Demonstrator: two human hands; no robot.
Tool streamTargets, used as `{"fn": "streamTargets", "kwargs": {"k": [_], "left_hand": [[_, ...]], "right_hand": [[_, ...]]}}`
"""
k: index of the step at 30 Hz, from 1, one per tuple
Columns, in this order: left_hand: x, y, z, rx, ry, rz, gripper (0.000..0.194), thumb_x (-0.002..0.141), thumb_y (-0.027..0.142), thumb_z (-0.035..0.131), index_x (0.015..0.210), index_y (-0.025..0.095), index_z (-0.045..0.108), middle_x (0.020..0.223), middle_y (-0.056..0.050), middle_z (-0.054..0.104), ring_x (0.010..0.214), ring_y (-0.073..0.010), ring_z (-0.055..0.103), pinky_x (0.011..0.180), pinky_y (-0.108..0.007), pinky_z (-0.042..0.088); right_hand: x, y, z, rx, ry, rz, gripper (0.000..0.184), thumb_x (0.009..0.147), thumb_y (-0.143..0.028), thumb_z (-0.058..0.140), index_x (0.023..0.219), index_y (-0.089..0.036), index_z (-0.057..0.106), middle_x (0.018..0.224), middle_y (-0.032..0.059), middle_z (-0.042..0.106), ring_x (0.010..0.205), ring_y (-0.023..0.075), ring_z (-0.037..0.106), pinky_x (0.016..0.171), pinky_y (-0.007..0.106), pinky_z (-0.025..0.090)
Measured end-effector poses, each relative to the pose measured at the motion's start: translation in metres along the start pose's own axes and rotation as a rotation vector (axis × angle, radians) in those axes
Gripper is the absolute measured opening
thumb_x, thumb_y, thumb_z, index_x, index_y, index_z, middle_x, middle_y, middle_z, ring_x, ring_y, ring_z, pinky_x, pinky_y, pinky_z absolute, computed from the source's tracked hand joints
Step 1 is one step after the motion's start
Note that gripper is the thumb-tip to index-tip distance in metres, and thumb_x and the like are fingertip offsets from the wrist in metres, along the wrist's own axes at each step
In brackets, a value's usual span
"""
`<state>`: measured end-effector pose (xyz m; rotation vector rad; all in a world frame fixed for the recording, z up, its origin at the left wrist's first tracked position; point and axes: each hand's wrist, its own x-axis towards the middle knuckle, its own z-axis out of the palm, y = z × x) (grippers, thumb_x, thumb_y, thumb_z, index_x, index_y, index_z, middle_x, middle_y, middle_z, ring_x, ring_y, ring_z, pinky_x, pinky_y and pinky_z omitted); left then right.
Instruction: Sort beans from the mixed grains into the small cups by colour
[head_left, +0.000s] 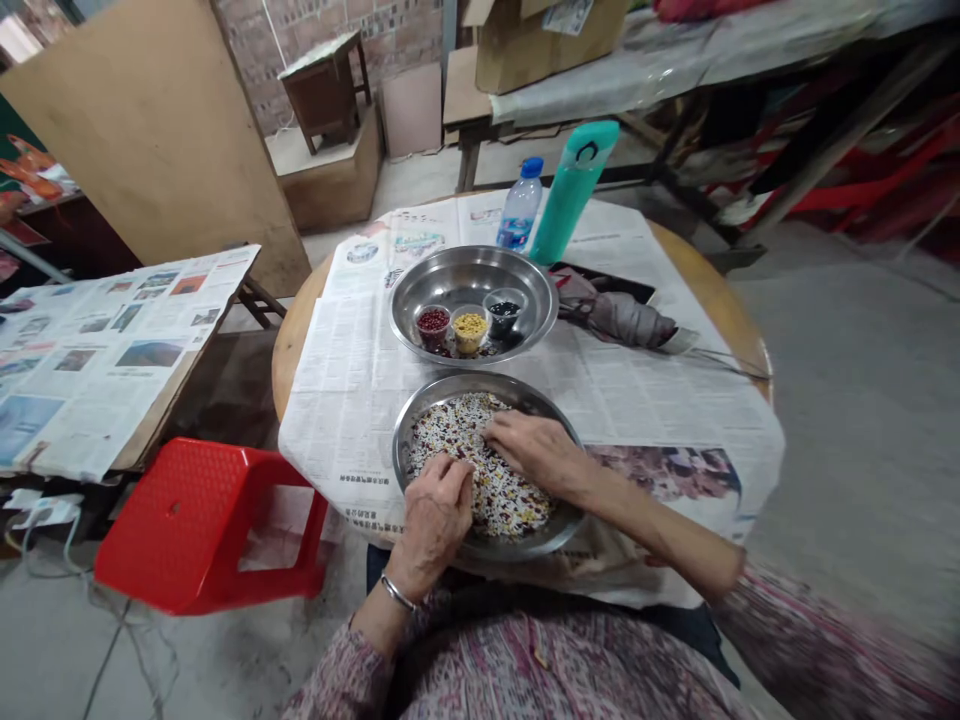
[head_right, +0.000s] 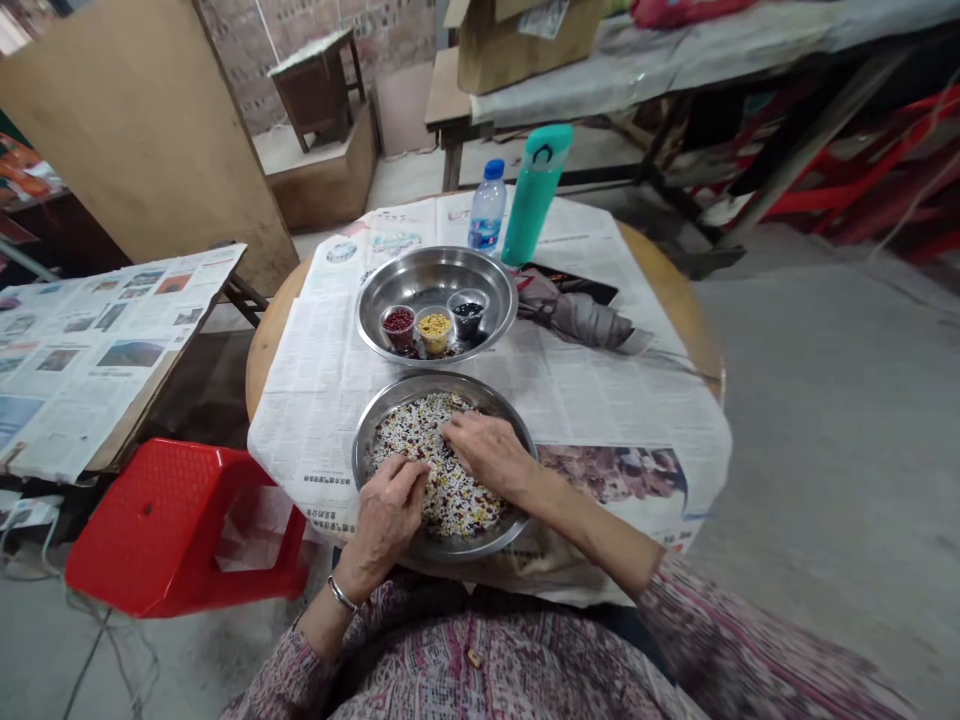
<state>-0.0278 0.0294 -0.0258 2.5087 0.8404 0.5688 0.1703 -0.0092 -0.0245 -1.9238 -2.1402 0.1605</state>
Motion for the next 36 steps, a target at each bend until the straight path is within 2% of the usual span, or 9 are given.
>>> {"fn": "streamTargets", "kwargs": {"k": [6, 8, 12, 15, 18, 23, 27, 32, 36], "left_hand": [[0.002, 0.003, -0.006, -0.021, 0.092, 0.002, 0.028, 0.094, 0.01, 0.051, 0.119, 0.019, 0.057, 0.119, -0.01, 0.056, 0.113, -0.0212, 0.054, 0.103, -0.043, 0.049], [0.003, 0.005, -0.014, -0.076, 0.091, -0.004, 0.035, 0.094, 0.01, 0.05, 0.127, 0.021, 0.052, 0.127, -0.01, 0.052, 0.122, -0.021, 0.051, 0.108, -0.043, 0.046], [0.003, 0.003, -0.026, -0.135, 0.169, -0.029, 0.03, 0.099, 0.013, 0.043, 0.125, 0.023, 0.053, 0.124, -0.008, 0.053, 0.12, -0.0185, 0.054, 0.107, -0.039, 0.048], [-0.001, -0.002, -0.03, -0.11, 0.16, -0.015, 0.024, 0.098, 0.015, 0.046, 0.119, 0.023, 0.056, 0.117, -0.008, 0.056, 0.113, -0.019, 0.057, 0.102, -0.039, 0.05], [-0.01, 0.0, -0.034, -0.029, 0.011, 0.023, 0.027, 0.094, 0.016, 0.054, 0.12, 0.023, 0.053, 0.119, -0.007, 0.055, 0.115, -0.021, 0.055, 0.104, -0.042, 0.049], [-0.019, 0.01, -0.036, 0.202, -0.259, 0.003, 0.04, 0.088, 0.019, 0.064, 0.125, 0.023, 0.049, 0.125, -0.009, 0.051, 0.114, -0.0266, 0.052, 0.096, -0.045, 0.051], [-0.006, 0.01, -0.021, 0.122, -0.368, 0.047, 0.019, 0.092, 0.009, 0.051, 0.105, 0.021, 0.057, 0.104, -0.004, 0.056, 0.098, -0.0184, 0.057, 0.092, -0.034, 0.05], [0.032, 0.007, -0.004, 0.126, -0.256, 0.03, 0.024, 0.093, 0.005, 0.042, 0.1, 0.019, 0.059, 0.097, -0.004, 0.059, 0.09, -0.0164, 0.059, 0.087, -0.031, 0.051], [0.057, 0.006, -0.003, 0.231, -0.112, 0.017, 0.023, 0.094, 0.025, 0.056, 0.117, 0.022, 0.059, 0.121, -0.008, 0.057, 0.114, -0.0243, 0.054, 0.096, -0.039, 0.049]], "right_hand": [[0.023, -0.007, 0.0, -0.008, 0.093, 0.271, 0.024, 0.094, -0.02, 0.045, 0.106, -0.017, 0.065, 0.107, 0.0138, 0.064, 0.102, 0.0255, 0.058, 0.079, 0.034, 0.048], [0.016, -0.021, 0.006, 0.074, 0.08, 0.185, 0.023, 0.095, -0.023, 0.047, 0.109, -0.017, 0.064, 0.107, 0.0128, 0.063, 0.102, 0.0242, 0.058, 0.08, 0.034, 0.05], [-0.002, -0.049, 0.017, 0.216, 0.021, -0.154, 0.018, 0.092, -0.027, 0.056, 0.107, -0.02, 0.064, 0.107, 0.009, 0.062, 0.101, 0.0205, 0.057, 0.082, 0.033, 0.051], [-0.008, -0.05, 0.018, 0.176, -0.028, -0.277, 0.012, 0.091, -0.025, 0.059, 0.098, -0.02, 0.066, 0.104, 0.0087, 0.064, 0.098, 0.0216, 0.056, 0.08, 0.034, 0.05], [-0.009, -0.029, 0.01, 0.075, -0.004, -0.168, 0.016, 0.091, -0.016, 0.052, 0.092, -0.018, 0.068, 0.098, 0.0101, 0.064, 0.095, 0.0228, 0.055, 0.079, 0.035, 0.049], [-0.018, 0.001, -0.003, -0.078, 0.097, 0.196, 0.019, 0.091, -0.016, 0.049, 0.099, -0.016, 0.067, 0.108, 0.0162, 0.063, 0.101, 0.0278, 0.057, 0.08, 0.038, 0.05], [-0.029, -0.007, 0.009, 0.109, 0.105, 0.162, 0.017, 0.089, -0.018, 0.052, 0.1, -0.019, 0.066, 0.102, 0.0114, 0.065, 0.095, 0.0234, 0.062, 0.081, 0.035, 0.052], [-0.032, -0.018, 0.023, 0.396, 0.275, 0.102, 0.034, 0.086, -0.01, 0.045, 0.11, -0.021, 0.066, 0.106, 0.0084, 0.071, 0.101, 0.0211, 0.066, 0.094, 0.039, 0.053], [-0.042, -0.016, 0.013, 0.383, 0.523, 0.218, 0.039, 0.085, -0.008, 0.041, 0.111, -0.022, 0.066, 0.114, 0.0083, 0.069, 0.109, 0.0219, 0.064, 0.098, 0.041, 0.052]]}}
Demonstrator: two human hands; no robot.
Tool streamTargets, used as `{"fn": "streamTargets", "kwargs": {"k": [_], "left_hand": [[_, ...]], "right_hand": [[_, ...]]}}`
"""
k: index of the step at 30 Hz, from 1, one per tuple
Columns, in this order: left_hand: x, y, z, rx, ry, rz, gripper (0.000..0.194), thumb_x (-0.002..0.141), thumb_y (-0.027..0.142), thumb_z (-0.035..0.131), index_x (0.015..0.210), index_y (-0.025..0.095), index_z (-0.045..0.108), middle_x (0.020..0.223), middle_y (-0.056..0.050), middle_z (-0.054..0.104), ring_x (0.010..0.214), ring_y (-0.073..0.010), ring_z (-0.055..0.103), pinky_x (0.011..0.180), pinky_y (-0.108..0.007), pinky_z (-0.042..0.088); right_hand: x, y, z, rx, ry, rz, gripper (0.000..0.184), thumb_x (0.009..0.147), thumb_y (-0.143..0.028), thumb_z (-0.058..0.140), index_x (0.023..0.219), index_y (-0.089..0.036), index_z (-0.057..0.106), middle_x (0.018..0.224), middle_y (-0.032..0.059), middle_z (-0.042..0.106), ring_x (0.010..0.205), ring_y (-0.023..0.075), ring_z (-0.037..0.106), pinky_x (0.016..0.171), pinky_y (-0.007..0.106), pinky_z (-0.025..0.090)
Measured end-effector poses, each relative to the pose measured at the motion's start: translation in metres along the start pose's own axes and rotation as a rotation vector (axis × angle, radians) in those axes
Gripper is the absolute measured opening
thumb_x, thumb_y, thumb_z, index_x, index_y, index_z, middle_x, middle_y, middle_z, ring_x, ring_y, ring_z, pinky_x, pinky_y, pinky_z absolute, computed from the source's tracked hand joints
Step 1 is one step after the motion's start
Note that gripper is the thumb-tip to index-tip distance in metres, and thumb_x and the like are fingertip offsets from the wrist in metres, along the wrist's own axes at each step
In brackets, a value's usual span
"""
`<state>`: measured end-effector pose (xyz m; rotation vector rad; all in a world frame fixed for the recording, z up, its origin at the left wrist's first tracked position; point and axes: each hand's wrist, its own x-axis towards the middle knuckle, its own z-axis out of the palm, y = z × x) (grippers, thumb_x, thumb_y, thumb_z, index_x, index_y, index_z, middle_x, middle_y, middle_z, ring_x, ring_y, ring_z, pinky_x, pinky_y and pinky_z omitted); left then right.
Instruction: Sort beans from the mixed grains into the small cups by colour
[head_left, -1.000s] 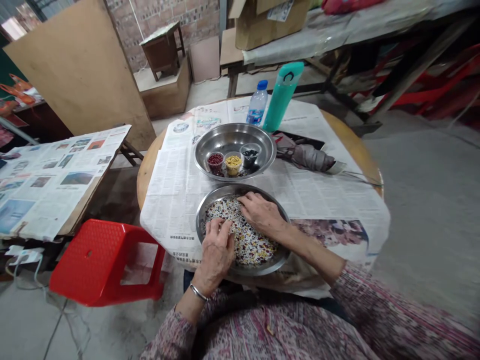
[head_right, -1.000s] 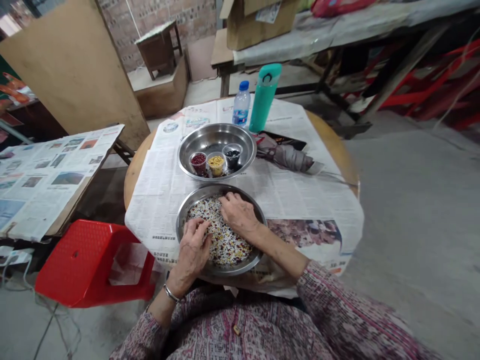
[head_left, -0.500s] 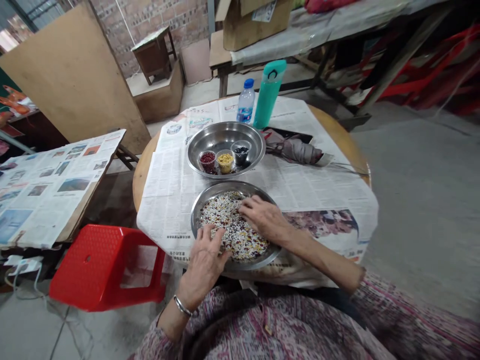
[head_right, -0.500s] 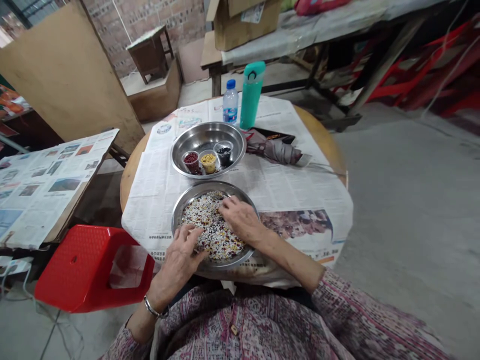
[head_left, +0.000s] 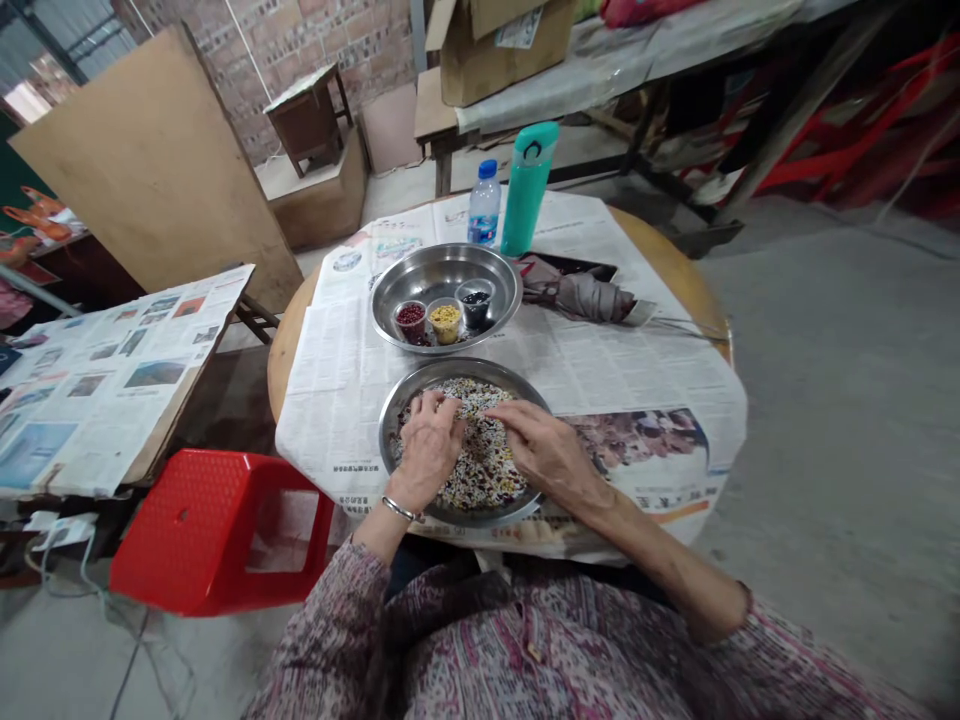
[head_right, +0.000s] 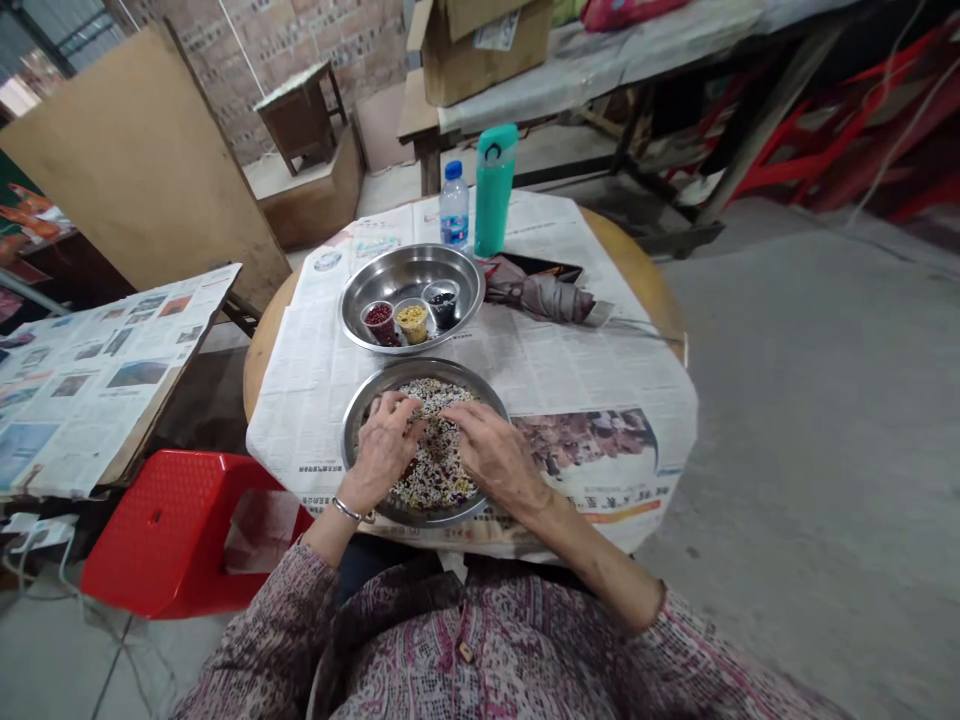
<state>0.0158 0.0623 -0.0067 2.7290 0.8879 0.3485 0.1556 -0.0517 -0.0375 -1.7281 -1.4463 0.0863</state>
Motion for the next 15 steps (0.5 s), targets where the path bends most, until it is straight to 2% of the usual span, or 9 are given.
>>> {"fn": "streamTargets", "kwargs": {"k": [2, 4, 5, 6, 7, 9, 11, 12, 15], "left_hand": [[0.007, 0.001, 0.0, 0.043, -0.034, 0.007, 0.058, 0.082, 0.047, 0.072, 0.132, 0.024, 0.052, 0.141, -0.013, 0.046, 0.131, -0.0351, 0.043, 0.104, -0.053, 0.042], [0.011, 0.004, 0.003, 0.053, -0.141, 0.065, 0.095, 0.064, 0.063, 0.08, 0.143, 0.026, 0.042, 0.151, -0.017, 0.035, 0.139, -0.0446, 0.03, 0.107, -0.066, 0.032], [0.012, 0.007, 0.005, 0.05, -0.197, 0.12, 0.104, 0.059, 0.067, 0.082, 0.145, 0.027, 0.039, 0.153, -0.018, 0.032, 0.141, -0.0467, 0.026, 0.107, -0.071, 0.028], [0.012, 0.009, 0.007, 0.044, -0.241, 0.19, 0.105, 0.056, 0.068, 0.082, 0.144, 0.027, 0.04, 0.153, -0.018, 0.032, 0.141, -0.0469, 0.026, 0.107, -0.072, 0.026], [0.013, 0.011, 0.009, 0.04, -0.267, 0.262, 0.098, 0.059, 0.066, 0.082, 0.141, 0.027, 0.044, 0.151, -0.017, 0.034, 0.139, -0.0452, 0.029, 0.108, -0.071, 0.028], [0.013, 0.015, 0.012, 0.033, -0.272, 0.371, 0.067, 0.072, 0.05, 0.079, 0.129, 0.025, 0.055, 0.143, -0.013, 0.045, 0.132, -0.0372, 0.041, 0.108, -0.06, 0.036], [0.014, 0.015, 0.011, 0.019, -0.275, 0.416, 0.029, 0.085, 0.028, 0.069, 0.113, 0.021, 0.063, 0.124, -0.009, 0.056, 0.119, -0.0273, 0.052, 0.103, -0.045, 0.045], [0.013, 0.013, 0.01, 0.009, -0.281, 0.414, 0.019, 0.088, 0.018, 0.061, 0.107, 0.02, 0.065, 0.114, -0.007, 0.059, 0.111, -0.0233, 0.055, 0.099, -0.039, 0.047], [0.008, 0.002, 0.002, -0.012, -0.267, 0.336, 0.023, 0.092, 0.006, 0.047, 0.099, 0.019, 0.065, 0.099, -0.004, 0.06, 0.097, -0.0174, 0.059, 0.089, -0.03, 0.05]], "right_hand": [[-0.005, 0.001, -0.008, -0.01, 0.1, 0.028, 0.037, 0.084, -0.007, 0.039, 0.105, -0.022, 0.067, 0.107, 0.0086, 0.07, 0.103, 0.0219, 0.066, 0.094, 0.04, 0.053], [-0.012, 0.002, -0.013, -0.013, 0.166, 0.061, 0.035, 0.086, -0.009, 0.039, 0.1, -0.023, 0.067, 0.101, 0.0085, 0.071, 0.099, 0.0222, 0.067, 0.091, 0.041, 0.054], [-0.016, 0.002, -0.013, -0.014, 0.186, 0.079, 0.033, 0.087, -0.01, 0.039, 0.099, -0.023, 0.067, 0.1, 0.0084, 0.071, 0.098, 0.0225, 0.067, 0.091, 0.041, 0.054], [-0.019, 0.002, -0.013, -0.011, 0.196, 0.094, 0.032, 0.089, -0.012, 0.039, 0.099, -0.024, 0.067, 0.101, 0.0083, 0.071, 0.099, 0.0227, 0.067, 0.092, 0.042, 0.054], [-0.023, 0.002, -0.011, -0.004, 0.203, 0.104, 0.031, 0.09, -0.014, 0.04, 0.1, -0.025, 0.067, 0.102, 0.0082, 0.071, 0.1, 0.0228, 0.067, 0.092, 0.043, 0.054], [-0.028, 0.002, -0.006, 0.012, 0.225, 0.103, 0.03, 0.091, -0.016, 0.041, 0.101, -0.026, 0.067, 0.103, 0.0085, 0.071, 0.1, 0.023, 0.066, 0.093, 0.043, 0.054], [-0.031, 0.002, -0.001, 0.021, 0.257, 0.083, 0.03, 0.092, -0.016, 0.041, 0.102, -0.025, 0.068, 0.103, 0.0096, 0.07, 0.099, 0.0231, 0.066, 0.092, 0.042, 0.054], [-0.032, 0.003, 0.002, 0.02, 0.271, 0.073, 0.03, 0.092, -0.016, 0.042, 0.103, -0.024, 0.068, 0.103, 0.0101, 0.07, 0.099, 0.0231, 0.066, 0.092, 0.042, 0.054], [-0.035, 0.007, 0.007, 0.014, 0.299, 0.051, 0.03, 0.091, -0.015, 0.044, 0.106, -0.024, 0.068, 0.105, 0.0102, 0.069, 0.099, 0.0228, 0.065, 0.091, 0.042, 0.053]]}}
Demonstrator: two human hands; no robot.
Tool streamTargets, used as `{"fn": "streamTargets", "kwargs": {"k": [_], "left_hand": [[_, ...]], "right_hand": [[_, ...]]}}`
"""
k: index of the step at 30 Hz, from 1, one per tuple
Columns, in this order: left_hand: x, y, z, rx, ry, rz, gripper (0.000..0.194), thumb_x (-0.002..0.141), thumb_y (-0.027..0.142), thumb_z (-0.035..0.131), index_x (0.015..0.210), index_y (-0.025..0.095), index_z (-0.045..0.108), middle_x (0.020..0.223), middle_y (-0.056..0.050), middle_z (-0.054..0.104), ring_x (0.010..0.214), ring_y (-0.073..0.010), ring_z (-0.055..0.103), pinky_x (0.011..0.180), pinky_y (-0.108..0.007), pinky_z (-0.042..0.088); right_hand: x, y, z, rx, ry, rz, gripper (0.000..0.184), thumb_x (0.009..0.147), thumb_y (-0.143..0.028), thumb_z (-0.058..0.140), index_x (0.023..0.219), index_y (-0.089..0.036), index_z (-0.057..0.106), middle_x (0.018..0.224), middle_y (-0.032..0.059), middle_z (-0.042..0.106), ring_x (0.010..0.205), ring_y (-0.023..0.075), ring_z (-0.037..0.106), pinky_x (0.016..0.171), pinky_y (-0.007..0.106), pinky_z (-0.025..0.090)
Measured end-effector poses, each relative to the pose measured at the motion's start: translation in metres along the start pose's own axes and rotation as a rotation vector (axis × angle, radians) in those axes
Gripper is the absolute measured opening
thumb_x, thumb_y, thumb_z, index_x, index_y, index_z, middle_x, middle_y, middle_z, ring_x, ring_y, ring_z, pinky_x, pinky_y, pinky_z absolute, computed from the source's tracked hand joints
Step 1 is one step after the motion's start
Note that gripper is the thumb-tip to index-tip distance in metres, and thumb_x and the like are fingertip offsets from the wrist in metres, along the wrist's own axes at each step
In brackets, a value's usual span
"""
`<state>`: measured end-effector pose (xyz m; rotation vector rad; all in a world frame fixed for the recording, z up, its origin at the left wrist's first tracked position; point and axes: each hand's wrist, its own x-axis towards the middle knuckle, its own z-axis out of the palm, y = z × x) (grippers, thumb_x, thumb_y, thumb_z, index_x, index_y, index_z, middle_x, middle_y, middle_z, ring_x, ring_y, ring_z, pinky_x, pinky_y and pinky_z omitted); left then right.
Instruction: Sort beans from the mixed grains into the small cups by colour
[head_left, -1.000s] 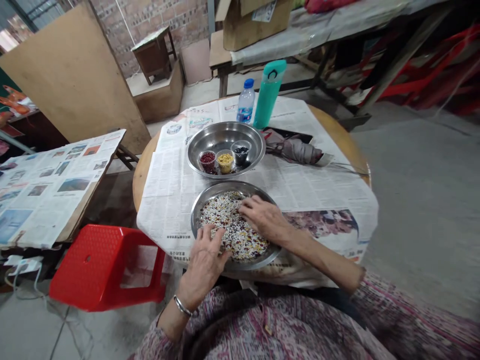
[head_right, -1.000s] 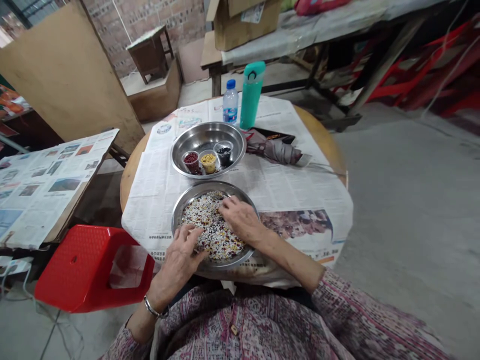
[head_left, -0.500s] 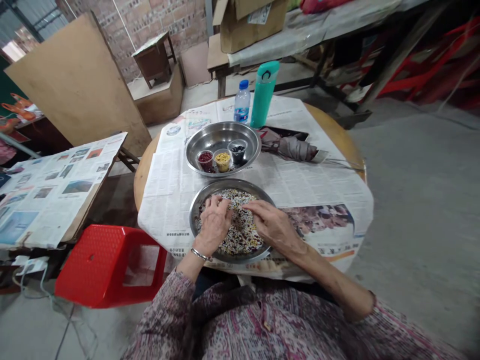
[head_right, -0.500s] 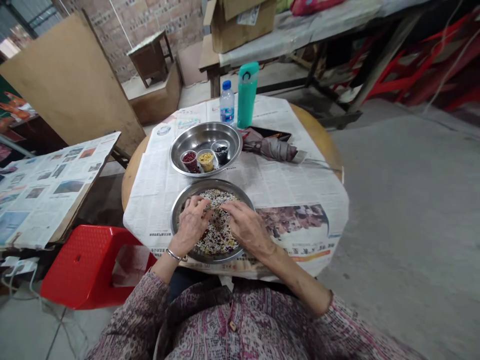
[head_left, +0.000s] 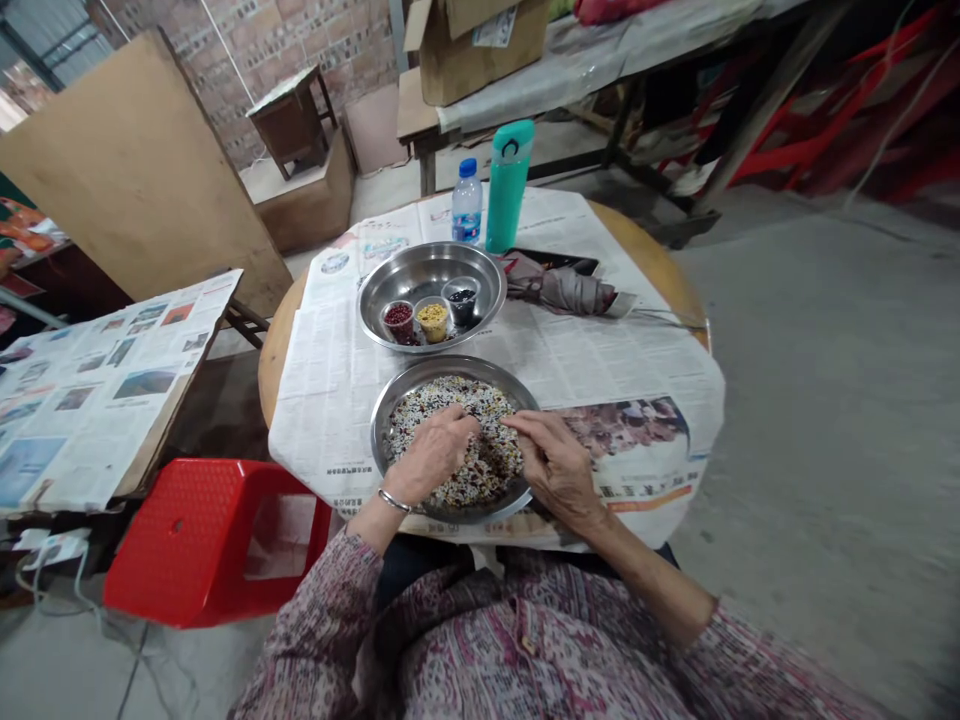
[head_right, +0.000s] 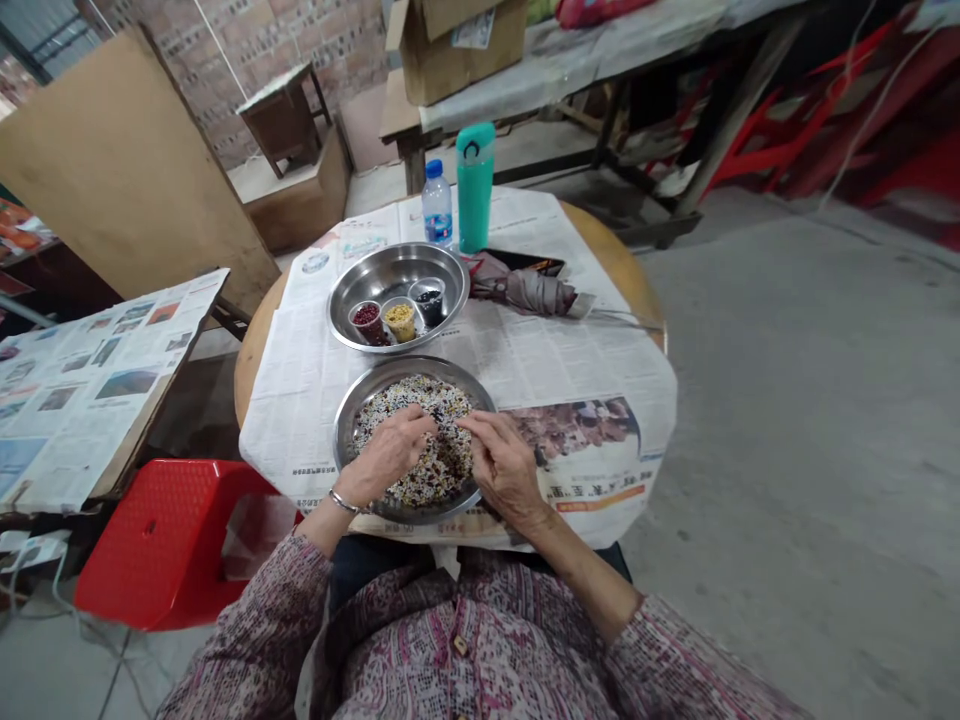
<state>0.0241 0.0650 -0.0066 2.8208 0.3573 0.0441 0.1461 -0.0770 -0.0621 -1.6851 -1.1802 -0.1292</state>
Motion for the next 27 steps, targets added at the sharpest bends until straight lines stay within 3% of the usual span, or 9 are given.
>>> {"fn": "streamTargets", "kwargs": {"k": [5, 7, 10, 14, 18, 21, 24, 27], "left_hand": [[-0.034, -0.007, -0.008, -0.026, 0.083, -0.163, 0.018, 0.099, 0.018, 0.045, 0.098, 0.02, 0.063, 0.098, -0.003, 0.06, 0.096, -0.0163, 0.058, 0.091, -0.029, 0.048], [-0.047, -0.003, -0.006, -0.067, 0.08, -0.163, 0.011, 0.097, 0.026, 0.054, 0.101, 0.02, 0.062, 0.1, -0.003, 0.059, 0.099, -0.0171, 0.058, 0.094, -0.03, 0.048], [-0.056, 0.008, 0.003, -0.125, 0.014, -0.125, 0.022, 0.091, 0.03, 0.065, 0.111, 0.022, 0.061, 0.109, -0.003, 0.058, 0.102, -0.0179, 0.058, 0.093, -0.031, 0.049], [-0.042, 0.021, 0.016, -0.119, -0.099, 0.053, 0.02, 0.095, 0.02, 0.055, 0.114, 0.025, 0.062, 0.109, -0.002, 0.058, 0.1, -0.0155, 0.058, 0.09, -0.027, 0.05], [-0.012, 0.02, 0.016, 0.079, -0.033, 0.17, 0.026, 0.096, 0.022, 0.051, 0.119, 0.023, 0.063, 0.129, -0.007, 0.054, 0.12, -0.0241, 0.048, 0.101, -0.04, 0.046], [0.008, 0.01, 0.009, 0.164, 0.016, 0.152, 0.029, 0.094, 0.027, 0.055, 0.123, 0.025, 0.061, 0.143, -0.008, 0.044, 0.13, -0.029, 0.04, 0.106, -0.047, 0.042], [0.017, -0.005, 0.0, 0.172, -0.012, 0.076, 0.026, 0.096, 0.014, 0.046, 0.116, 0.02, 0.062, 0.126, -0.008, 0.055, 0.117, -0.0237, 0.049, 0.101, -0.039, 0.046], [0.011, -0.018, -0.009, 0.149, -0.004, -0.065, 0.031, 0.094, 0.003, 0.039, 0.109, 0.018, 0.061, 0.112, -0.008, 0.058, 0.108, -0.0199, 0.053, 0.096, -0.034, 0.049]], "right_hand": [[-0.003, 0.008, 0.005, 0.021, 0.105, -0.107, 0.03, 0.09, -0.012, 0.049, 0.11, -0.024, 0.068, 0.104, 0.008, 0.068, 0.097, 0.021, 0.065, 0.087, 0.039, 0.054], [-0.004, 0.01, 0.006, 0.027, 0.113, -0.131, 0.031, 0.09, -0.011, 0.049, 0.112, -0.024, 0.068, 0.104, 0.0078, 0.068, 0.097, 0.0208, 0.065, 0.087, 0.038, 0.054], [-0.004, 0.012, 0.008, 0.027, 0.115, -0.135, 0.031, 0.09, -0.012, 0.049, 0.111, -0.024, 0.069, 0.103, 0.0076, 0.069, 0.097, 0.0211, 0.065, 0.087, 0.039, 0.054], [-0.006, 0.015, 0.009, 0.021, 0.115, -0.128, 0.03, 0.09, -0.013, 0.05, 0.109, -0.024, 0.07, 0.102, 0.0077, 0.069, 0.096, 0.021, 0.065, 0.086, 0.039, 0.055], [-0.006, 0.016, 0.009, 0.017, 0.115, -0.105, 0.029, 0.09, -0.015, 0.05, 0.108, -0.024, 0.07, 0.102, 0.0077, 0.07, 0.096, 0.0213, 0.066, 0.087, 0.04, 0.056], [-0.005, 0.015, 0.008, 0.004, 0.103, -0.101, 0.029, 0.09, -0.015, 0.05, 0.108, -0.024, 0.07, 0.102, 0.0077, 0.07, 0.096, 0.0214, 0.066, 0.087, 0.041, 0.056], [-0.005, 0.013, 0.007, -0.002, 0.099, -0.095, 0.029, 0.089, -0.015, 0.05, 0.107, -0.024, 0.071, 0.102, 0.0073, 0.07, 0.096, 0.0213, 0.066, 0.087, 0.041, 0.056], [-0.004, 0.012, 0.006, 0.002, 0.102, -0.099, 0.029, 0.089, -0.014, 0.05, 0.107, -0.024, 0.071, 0.102, 0.007, 0.07, 0.096, 0.021, 0.066, 0.087, 0.04, 0.056]]}}
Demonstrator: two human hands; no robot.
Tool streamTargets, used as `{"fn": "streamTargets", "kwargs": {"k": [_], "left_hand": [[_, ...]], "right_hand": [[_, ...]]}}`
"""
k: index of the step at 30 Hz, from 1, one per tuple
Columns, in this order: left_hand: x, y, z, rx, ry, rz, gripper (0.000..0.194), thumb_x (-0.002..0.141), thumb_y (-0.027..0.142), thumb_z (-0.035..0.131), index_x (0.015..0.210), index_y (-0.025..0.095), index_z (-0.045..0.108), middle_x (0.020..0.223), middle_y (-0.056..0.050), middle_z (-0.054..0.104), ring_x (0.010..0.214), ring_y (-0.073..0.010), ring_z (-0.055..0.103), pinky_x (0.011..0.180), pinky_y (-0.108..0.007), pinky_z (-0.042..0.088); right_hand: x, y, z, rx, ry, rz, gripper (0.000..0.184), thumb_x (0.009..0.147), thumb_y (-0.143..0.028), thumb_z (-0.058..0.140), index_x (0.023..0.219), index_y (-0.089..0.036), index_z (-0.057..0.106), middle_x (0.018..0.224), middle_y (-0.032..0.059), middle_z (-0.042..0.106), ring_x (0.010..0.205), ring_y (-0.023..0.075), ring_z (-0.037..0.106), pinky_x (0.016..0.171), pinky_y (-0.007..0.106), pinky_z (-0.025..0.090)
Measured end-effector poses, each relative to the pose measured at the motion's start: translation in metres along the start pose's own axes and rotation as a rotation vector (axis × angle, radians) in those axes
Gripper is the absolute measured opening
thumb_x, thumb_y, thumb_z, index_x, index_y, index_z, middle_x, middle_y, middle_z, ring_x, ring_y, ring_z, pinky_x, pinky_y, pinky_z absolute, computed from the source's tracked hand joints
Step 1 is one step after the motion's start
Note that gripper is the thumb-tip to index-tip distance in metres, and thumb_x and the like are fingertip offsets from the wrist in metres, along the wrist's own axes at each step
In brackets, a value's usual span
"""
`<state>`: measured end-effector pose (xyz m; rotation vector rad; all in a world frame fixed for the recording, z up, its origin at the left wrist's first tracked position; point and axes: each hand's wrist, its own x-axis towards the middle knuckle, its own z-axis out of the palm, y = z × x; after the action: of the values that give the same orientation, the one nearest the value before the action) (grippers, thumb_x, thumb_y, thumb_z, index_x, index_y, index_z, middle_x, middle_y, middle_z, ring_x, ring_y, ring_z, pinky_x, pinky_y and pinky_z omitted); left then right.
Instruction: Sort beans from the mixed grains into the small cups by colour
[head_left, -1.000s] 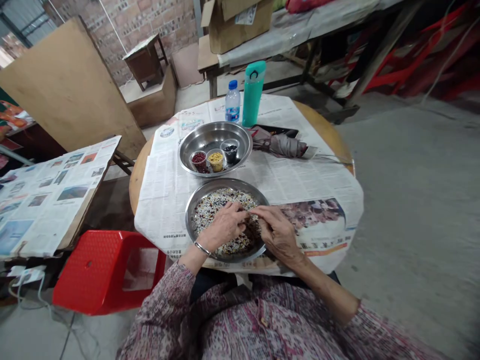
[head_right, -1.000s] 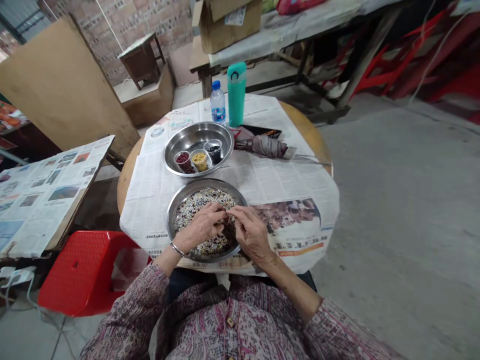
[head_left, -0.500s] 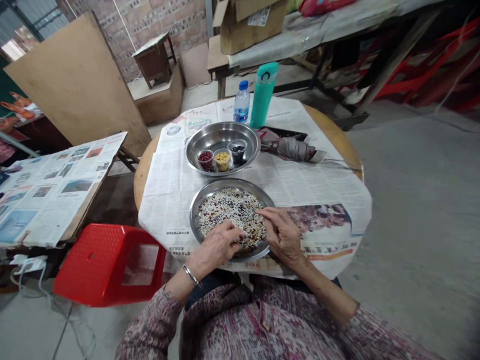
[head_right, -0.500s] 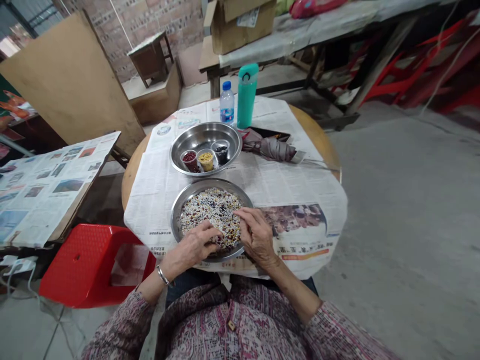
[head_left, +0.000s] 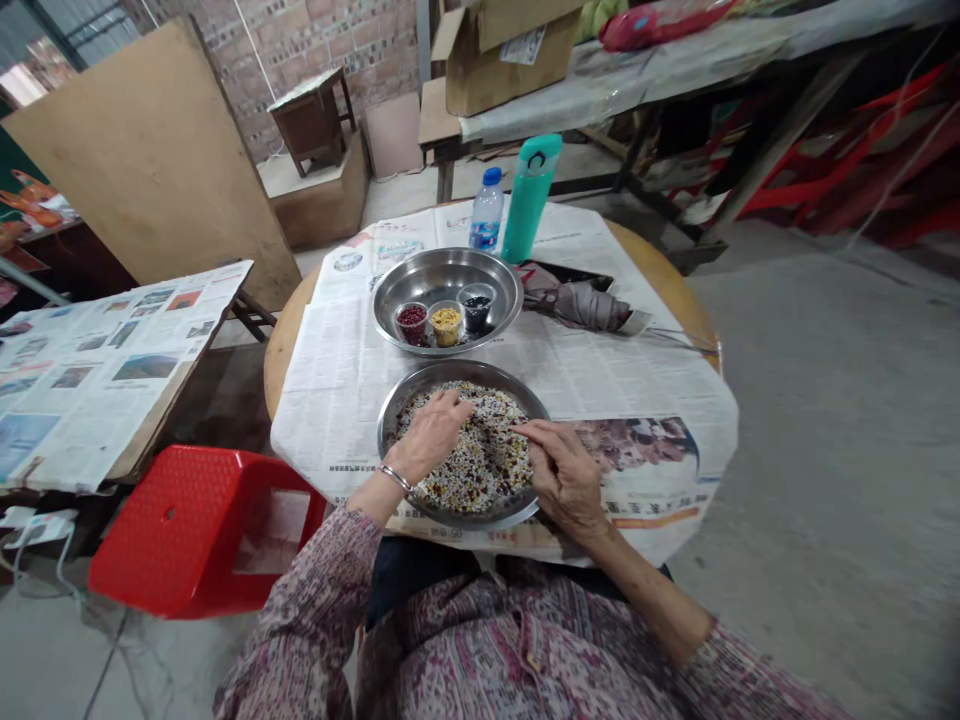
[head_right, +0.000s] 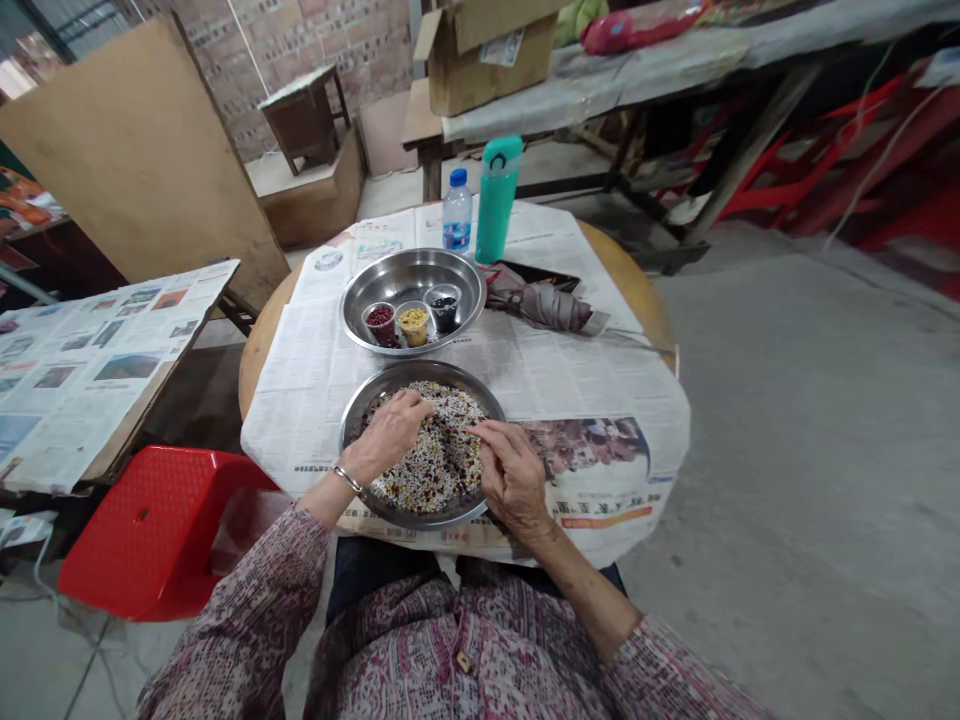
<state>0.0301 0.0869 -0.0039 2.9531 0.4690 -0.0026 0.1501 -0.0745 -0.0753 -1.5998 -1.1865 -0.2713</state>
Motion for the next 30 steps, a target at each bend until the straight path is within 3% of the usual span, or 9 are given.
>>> {"fn": "streamTargets", "kwargs": {"k": [5, 8, 11, 15, 18, 20, 22, 24, 30], "left_hand": [[-0.04, -0.003, -0.006, -0.127, -0.01, -0.158, 0.019, 0.1, 0.018, 0.042, 0.104, 0.018, 0.061, 0.102, -0.005, 0.058, 0.099, -0.0176, 0.058, 0.092, -0.032, 0.05], [-0.063, 0.009, -0.001, -0.204, -0.042, -0.11, 0.02, 0.094, 0.032, 0.06, 0.109, 0.019, 0.06, 0.108, -0.005, 0.057, 0.104, -0.0204, 0.057, 0.096, -0.035, 0.05], [-0.069, 0.025, 0.007, -0.277, -0.078, 0.003, 0.027, 0.09, 0.025, 0.064, 0.116, 0.023, 0.057, 0.116, -0.004, 0.055, 0.107, -0.0188, 0.057, 0.097, -0.033, 0.05], [-0.046, 0.04, 0.014, -0.235, -0.068, 0.14, 0.027, 0.094, 0.011, 0.048, 0.115, 0.024, 0.056, 0.118, -0.004, 0.055, 0.106, -0.0171, 0.056, 0.091, -0.03, 0.051], [-0.019, 0.041, 0.012, -0.137, 0.075, 0.015, 0.023, 0.092, 0.025, 0.058, 0.114, 0.021, 0.055, 0.123, -0.008, 0.053, 0.114, -0.0235, 0.052, 0.096, -0.038, 0.049], [-0.004, 0.038, 0.011, -0.11, 0.137, -0.068, 0.048, 0.082, 0.043, 0.071, 0.12, 0.018, 0.052, 0.132, -0.012, 0.048, 0.122, -0.0292, 0.047, 0.103, -0.044, 0.045], [0.009, 0.034, 0.01, -0.095, 0.12, -0.05, 0.078, 0.07, 0.056, 0.079, 0.13, 0.018, 0.047, 0.143, -0.016, 0.039, 0.131, -0.0355, 0.039, 0.108, -0.052, 0.039], [0.019, 0.033, 0.012, -0.077, 0.075, 0.008, 0.092, 0.064, 0.06, 0.081, 0.137, 0.02, 0.042, 0.148, -0.017, 0.033, 0.134, -0.0393, 0.035, 0.109, -0.056, 0.036], [0.03, 0.037, 0.018, -0.14, -0.072, 0.166, 0.029, 0.09, 0.024, 0.057, 0.118, 0.018, 0.057, 0.119, -0.009, 0.056, 0.114, -0.0242, 0.052, 0.097, -0.038, 0.049]], "right_hand": [[0.0, -0.001, 0.0, 0.003, 0.011, -0.028, 0.029, 0.089, -0.012, 0.049, 0.108, -0.024, 0.069, 0.102, 0.0069, 0.069, 0.096, 0.0202, 0.066, 0.086, 0.039, 0.055], [0.0, -0.001, 0.0, 0.009, 0.005, -0.038, 0.03, 0.089, -0.012, 0.049, 0.109, -0.024, 0.068, 0.103, 0.0066, 0.069, 0.096, 0.0202, 0.066, 0.086, 0.039, 0.055], [-0.002, 0.001, 0.001, 0.017, 0.004, -0.037, 0.029, 0.09, -0.012, 0.049, 0.108, -0.024, 0.069, 0.103, 0.0065, 0.069, 0.096, 0.0204, 0.065, 0.086, 0.039, 0.055], [-0.002, 0.0, 0.002, -0.004, 0.024, -0.01, 0.029, 0.091, -0.015, 0.048, 0.11, -0.024, 0.068, 0.104, 0.0073, 0.068, 0.097, 0.0208, 0.065, 0.087, 0.039, 0.055], [-0.001, -0.002, 0.002, -0.059, 0.058, 0.021, 0.031, 0.093, -0.017, 0.047, 0.116, -0.024, 0.066, 0.108, 0.0086, 0.066, 0.101, 0.0213, 0.064, 0.089, 0.04, 0.053], [0.0, -0.004, 0.002, -0.086, 0.074, 0.025, 0.032, 0.094, -0.017, 0.046, 0.118, -0.024, 0.065, 0.109, 0.0086, 0.065, 0.1, 0.021, 0.064, 0.089, 0.039, 0.053], [0.001, -0.005, 0.001, -0.095, 0.081, 0.031, 0.032, 0.094, -0.018, 0.045, 0.119, -0.024, 0.065, 0.108, 0.0081, 0.064, 0.099, 0.0208, 0.063, 0.089, 0.039, 0.052], [0.001, -0.006, 0.001, -0.092, 0.077, 0.046, 0.032, 0.095, -0.019, 0.045, 0.118, -0.025, 0.065, 0.108, 0.008, 0.064, 0.099, 0.021, 0.063, 0.089, 0.039, 0.052], [0.002, -0.007, 0.0, -0.088, 0.062, 0.065, 0.029, 0.096, -0.022, 0.045, 0.117, -0.024, 0.064, 0.108, 0.0093, 0.064, 0.101, 0.0221, 0.063, 0.09, 0.042, 0.053]]}}
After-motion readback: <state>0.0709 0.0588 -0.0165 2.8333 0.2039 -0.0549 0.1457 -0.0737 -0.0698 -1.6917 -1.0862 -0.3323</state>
